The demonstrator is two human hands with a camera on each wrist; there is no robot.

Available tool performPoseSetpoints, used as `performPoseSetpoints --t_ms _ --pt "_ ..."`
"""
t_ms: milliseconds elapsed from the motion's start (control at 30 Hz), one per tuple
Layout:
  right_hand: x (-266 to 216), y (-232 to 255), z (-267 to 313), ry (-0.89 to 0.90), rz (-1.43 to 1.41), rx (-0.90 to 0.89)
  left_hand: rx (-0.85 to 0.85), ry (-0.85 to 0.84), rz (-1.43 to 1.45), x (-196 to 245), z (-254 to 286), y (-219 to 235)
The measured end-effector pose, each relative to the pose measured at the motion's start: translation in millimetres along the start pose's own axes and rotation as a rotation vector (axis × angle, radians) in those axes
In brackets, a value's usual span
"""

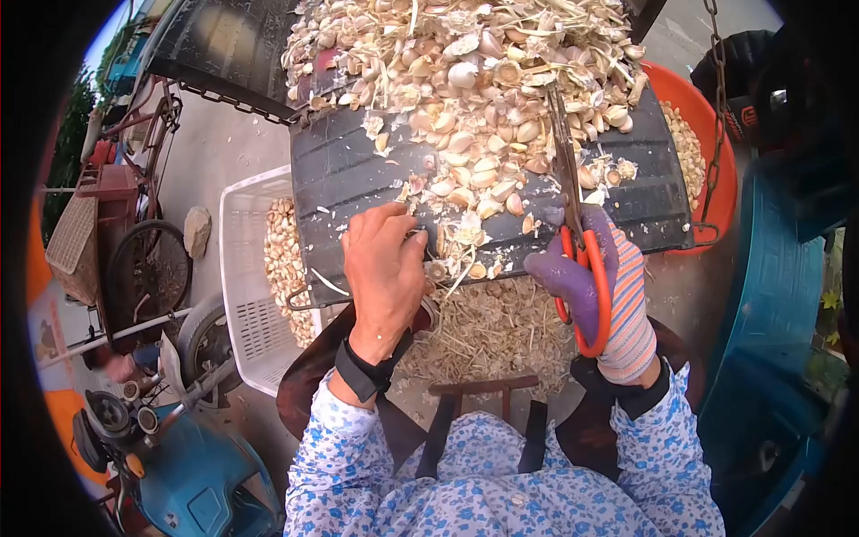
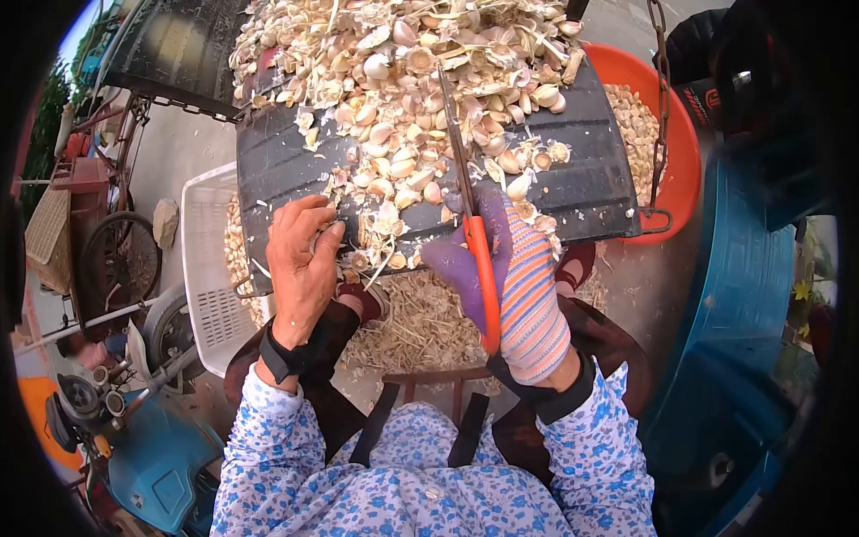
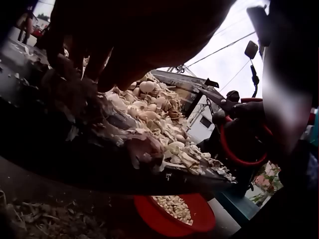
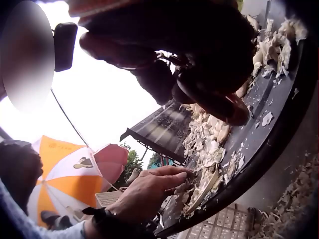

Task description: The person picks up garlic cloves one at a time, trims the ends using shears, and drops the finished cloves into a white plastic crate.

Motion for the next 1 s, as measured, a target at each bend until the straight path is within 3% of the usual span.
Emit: performPoseSetpoints --t_ms 100,233,333,400,500,633,767,867,933,1000 --pt "-2.7 4.9 2.3 -0.054 -0.031 -0.021 -0.127 0.154 0.256 30.7 0.6 -18.9" --pt "-5.1 9.7 2.4 -0.069 -0.068 0.017 -0.114 -0.108 0.094 36.2 8.2 -35.3" --pt "-3.8 12.6 2.6 -0.129 -0.027 -0.081 -0.17 -0.024 0.222 33.4 10.7 -27.8" --pt "0.4 10.5 5.2 0.013 0.057 -0.037 -0.132 0.088 0.243 28.9 -1.1 -23.1" --pt "-1.5 12.5 4.9 0.072 0.133 -0.029 -0.067 -0.014 0.241 26.8 -22.3 -38.2" --pt "1.0 13.7 1.4 0.116 0.128 0.003 -0.142 -0.029 0.13 24.4 -17.0 -51.4" --pt "2.9 10.2 3.5 -0.02 -0.005 -0.041 -0.066 -0.038 0.107 15.9 -14.9 -51.3" --pt "2.7 5.9 2.2 -0.003 0.085 -0.079 -0.178 0.677 0.728 4.6 -9.1 -43.5" --pt "6.9 2.9 3.8 0.02 0.117 -0.072 -0.258 0.834 0.921 15.6 -9.2 -30.2" --pt "4.3 -1.2 4.5 -0.012 -0.027 -0.053 -0.349 0.938 1.035 28.5 -3.4 -20.2"
Point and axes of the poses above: each hand's wrist, its own z-axis away from the middle knuckle, its own y-axis out of the back of the hand, x = y × z, the point moved 4 cm from there along -z, towards the middle knuckle, and after that the axes turned 11 degrees about x, right-handed, at the moved point
